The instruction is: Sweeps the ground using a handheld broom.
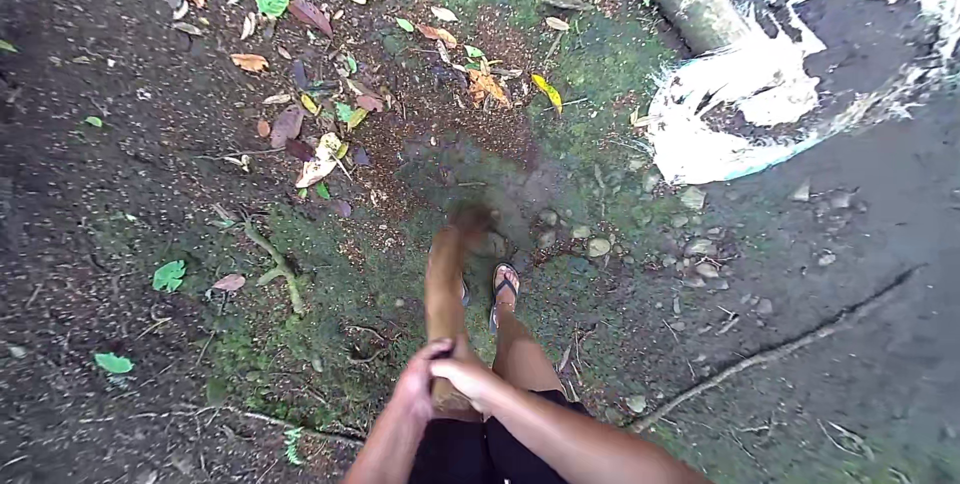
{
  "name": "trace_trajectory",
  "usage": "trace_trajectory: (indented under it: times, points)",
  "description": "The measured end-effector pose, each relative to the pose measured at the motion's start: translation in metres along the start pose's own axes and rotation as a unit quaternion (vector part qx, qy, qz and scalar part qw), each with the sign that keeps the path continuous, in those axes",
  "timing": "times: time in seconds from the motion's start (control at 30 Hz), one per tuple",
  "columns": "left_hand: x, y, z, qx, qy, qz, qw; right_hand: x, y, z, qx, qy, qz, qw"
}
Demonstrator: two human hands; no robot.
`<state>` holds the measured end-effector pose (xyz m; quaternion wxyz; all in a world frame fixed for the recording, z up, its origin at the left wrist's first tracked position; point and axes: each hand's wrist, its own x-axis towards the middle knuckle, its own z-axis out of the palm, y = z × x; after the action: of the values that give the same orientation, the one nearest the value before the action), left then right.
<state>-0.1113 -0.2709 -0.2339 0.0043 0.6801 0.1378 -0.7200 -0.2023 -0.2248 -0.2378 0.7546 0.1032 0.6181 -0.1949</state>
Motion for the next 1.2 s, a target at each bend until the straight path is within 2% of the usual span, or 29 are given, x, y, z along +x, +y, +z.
trace_trajectory:
  times: [0.07,0.17,0.27,0.37,0.43,0.5,0.57,0.63,0.7,0.77,0.83,0.9,0.97,1.07,1.13,1.2]
  points:
    - [0.003,0.035,-0.024,-0.043,0.054,0.099,0.993,0.045,-0.024,0.035,-0.041,-0.129,-0.022,0.991]
    - [0.007,0.074,-0.022,-0.055,0.118,0.195,0.972,0.077,-0.061,0.059,-0.080,-0.201,-0.061,0.974]
    - [-0.003,0.050,-0.035,-0.056,0.103,0.251,0.961,0.071,-0.055,0.055,-0.146,-0.256,-0.064,0.953]
    - [-0.036,-0.001,-0.045,-0.068,0.132,0.225,0.963,0.029,-0.029,0.047,-0.169,-0.300,0.012,0.939]
    - [-0.041,-0.020,-0.043,-0.091,0.147,0.171,0.970,0.011,-0.024,0.038,-0.186,-0.292,0.086,0.934]
    - [-0.027,-0.019,-0.033,-0.122,0.139,0.103,0.977,0.017,-0.031,0.025,-0.229,-0.239,0.140,0.933]
    - [-0.004,0.007,-0.009,-0.136,0.082,0.039,0.987,0.033,-0.056,0.010,-0.250,-0.167,0.145,0.943]
    - [0.018,0.046,0.025,-0.111,0.019,0.022,0.993,0.051,-0.090,-0.006,-0.237,-0.088,0.101,0.962]
    - [0.039,0.084,0.049,-0.072,-0.025,0.038,0.996,0.069,-0.122,-0.013,-0.227,-0.049,0.035,0.972]
    - [0.052,0.100,0.047,-0.064,-0.048,0.096,0.992,0.082,-0.131,-0.006,-0.226,-0.049,-0.034,0.972]
    - [0.048,0.099,0.032,-0.055,-0.065,0.176,0.981,0.083,-0.122,0.007,-0.208,-0.061,-0.093,0.972]
    - [0.024,0.081,0.020,-0.024,-0.057,0.213,0.975,0.059,-0.105,0.014,-0.168,-0.081,-0.101,0.977]
    - [-0.012,0.052,0.020,-0.011,-0.024,0.210,0.977,0.019,-0.095,0.007,-0.142,-0.118,-0.038,0.982]
    - [-0.062,0.013,0.020,-0.016,0.021,0.149,0.989,-0.025,-0.097,-0.011,-0.082,-0.184,0.129,0.971]
    - [-0.079,-0.002,0.016,-0.045,0.010,0.118,0.992,-0.029,-0.105,-0.023,-0.026,-0.214,0.227,0.950]
    - [-0.084,-0.009,0.011,-0.051,0.012,0.125,0.991,-0.017,-0.125,-0.038,-0.015,-0.240,0.279,0.930]
